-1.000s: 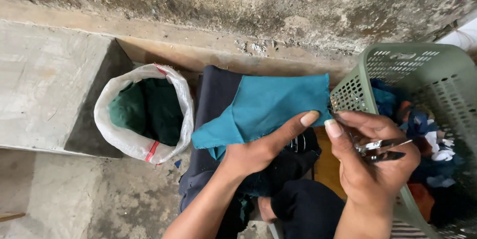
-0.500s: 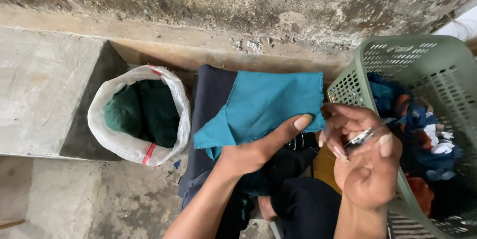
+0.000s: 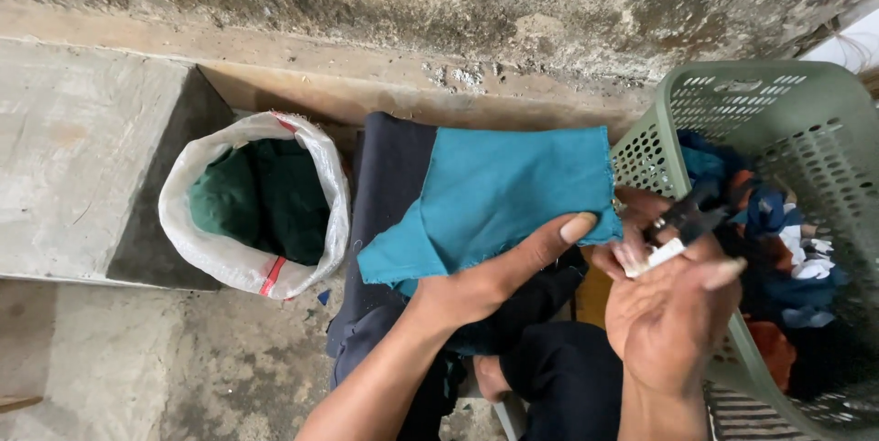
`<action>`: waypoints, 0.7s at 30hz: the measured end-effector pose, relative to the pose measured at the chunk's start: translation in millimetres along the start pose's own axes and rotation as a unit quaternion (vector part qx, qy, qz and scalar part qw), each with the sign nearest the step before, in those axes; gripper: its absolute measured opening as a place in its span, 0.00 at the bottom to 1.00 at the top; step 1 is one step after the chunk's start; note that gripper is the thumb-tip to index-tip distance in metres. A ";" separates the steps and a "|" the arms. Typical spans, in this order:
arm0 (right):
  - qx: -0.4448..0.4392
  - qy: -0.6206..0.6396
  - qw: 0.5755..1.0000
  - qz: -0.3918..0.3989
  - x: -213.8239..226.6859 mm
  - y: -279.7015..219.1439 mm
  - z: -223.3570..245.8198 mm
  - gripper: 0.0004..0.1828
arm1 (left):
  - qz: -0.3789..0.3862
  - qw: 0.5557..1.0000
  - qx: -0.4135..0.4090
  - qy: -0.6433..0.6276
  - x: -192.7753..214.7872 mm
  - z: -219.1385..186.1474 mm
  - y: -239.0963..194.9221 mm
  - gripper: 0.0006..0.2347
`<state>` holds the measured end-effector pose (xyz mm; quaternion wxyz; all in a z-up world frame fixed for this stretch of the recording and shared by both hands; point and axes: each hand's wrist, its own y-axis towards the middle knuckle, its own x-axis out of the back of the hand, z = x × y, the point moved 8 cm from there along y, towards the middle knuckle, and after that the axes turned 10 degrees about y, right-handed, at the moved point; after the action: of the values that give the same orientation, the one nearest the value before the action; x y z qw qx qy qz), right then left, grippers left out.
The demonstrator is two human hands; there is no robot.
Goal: The person cuts a piece of teal fabric using scissors while sitting on the floor. They trim the edges and adjust the fabric orientation multiple times to cut different sides.
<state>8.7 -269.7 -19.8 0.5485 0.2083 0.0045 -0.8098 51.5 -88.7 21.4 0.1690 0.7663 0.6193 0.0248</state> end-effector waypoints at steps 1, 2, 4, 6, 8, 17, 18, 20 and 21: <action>0.019 0.045 0.998 0.035 -0.6 -2.5 1.0 0.33 | 0.011 1.000 -0.006 0.024 -1.9 2.4 0.1 0.10; 0.037 0.090 0.993 0.069 -0.8 -5.6 2.4 0.30 | 0.021 0.999 -0.013 0.047 -4.0 4.8 0.2 0.11; 0.068 0.042 0.996 0.031 -1.8 -9.5 6.5 0.17 | 0.142 0.981 0.094 -0.088 -22.0 38.9 -0.6 0.17; 0.097 -0.007 0.995 -0.010 -6.0 -12.7 15.7 0.19 | 0.256 0.920 0.200 -0.219 -42.9 47.2 -13.2 0.23; 0.117 -0.082 0.989 -0.022 -18.8 -14.0 29.3 0.10 | 0.088 0.994 0.030 0.050 -14.3 13.5 -1.9 0.16; 0.163 -0.124 0.978 -0.027 -25.3 -16.6 35.0 0.07 | -0.019 0.989 -0.061 0.134 1.6 -13.8 -0.2 0.09; 0.163 -0.124 0.978 -0.027 -26.6 -16.7 35.0 0.07 | -0.019 0.989 -0.061 0.134 0.4 -15.3 -0.4 0.09; 0.182 -0.147 0.972 -0.031 -29.8 -18.1 37.9 0.08 | -0.014 0.992 0.023 0.127 -0.7 -4.8 -0.5 0.10; 0.182 -0.147 0.972 -0.031 -29.1 -18.4 37.5 0.08 | -0.014 0.992 0.023 0.127 0.1 9.7 -2.3 0.10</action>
<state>-11.1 -245.4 20.3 0.4705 0.1826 -0.2169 -0.8356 51.8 -90.4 11.5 0.0712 0.7518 0.6471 0.1049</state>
